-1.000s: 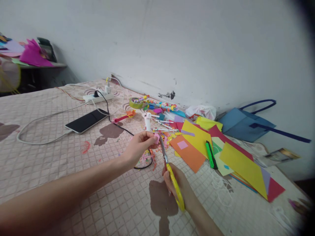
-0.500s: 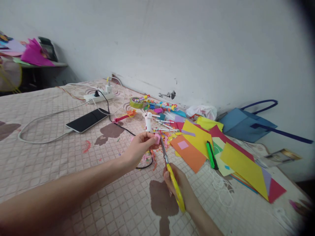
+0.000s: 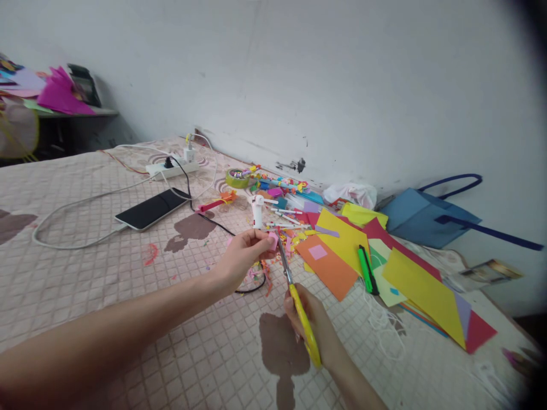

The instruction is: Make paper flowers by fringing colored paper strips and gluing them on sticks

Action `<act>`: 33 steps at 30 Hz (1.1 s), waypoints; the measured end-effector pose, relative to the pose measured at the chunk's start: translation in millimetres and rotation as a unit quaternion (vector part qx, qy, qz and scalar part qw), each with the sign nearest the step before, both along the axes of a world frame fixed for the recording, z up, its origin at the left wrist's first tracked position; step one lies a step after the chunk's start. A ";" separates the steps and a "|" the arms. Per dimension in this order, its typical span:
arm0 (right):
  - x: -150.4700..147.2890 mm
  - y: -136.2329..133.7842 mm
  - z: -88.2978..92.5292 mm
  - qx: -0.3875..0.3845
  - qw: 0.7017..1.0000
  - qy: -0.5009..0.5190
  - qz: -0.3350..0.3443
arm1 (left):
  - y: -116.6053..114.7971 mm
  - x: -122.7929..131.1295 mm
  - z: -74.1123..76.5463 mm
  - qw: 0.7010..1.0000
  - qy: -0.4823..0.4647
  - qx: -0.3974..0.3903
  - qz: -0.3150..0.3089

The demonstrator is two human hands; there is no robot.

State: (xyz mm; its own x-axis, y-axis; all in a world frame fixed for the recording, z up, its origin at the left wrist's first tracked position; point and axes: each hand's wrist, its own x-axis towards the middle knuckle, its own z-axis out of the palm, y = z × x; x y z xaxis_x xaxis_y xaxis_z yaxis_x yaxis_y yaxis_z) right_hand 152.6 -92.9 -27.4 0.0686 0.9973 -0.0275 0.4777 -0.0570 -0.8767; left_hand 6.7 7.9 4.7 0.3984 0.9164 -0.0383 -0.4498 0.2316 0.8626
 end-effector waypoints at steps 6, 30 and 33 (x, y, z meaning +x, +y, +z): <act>-1.3 -0.4 0.3 -0.001 1.000 0.013 -0.011 | 2.3 -1.0 -1.5 1.000 -0.001 0.016 -0.010; 5.1 1.0 -9.8 -0.030 0.991 0.125 -0.029 | 15.1 -9.0 -1.1 0.995 0.035 0.036 -0.082; 4.9 2.1 -8.6 -0.026 0.983 0.179 -0.040 | 11.7 -8.0 -0.9 0.993 0.056 0.046 -0.093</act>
State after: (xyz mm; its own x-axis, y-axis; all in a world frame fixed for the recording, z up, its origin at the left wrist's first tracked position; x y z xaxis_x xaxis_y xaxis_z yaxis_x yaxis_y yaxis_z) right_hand 157.5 -90.8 -36.0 0.1233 0.9856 -0.1158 0.1316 -0.1319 -0.9825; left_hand -1.4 19.6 3.8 0.5592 0.8289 -0.0114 -0.3072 0.2200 0.9259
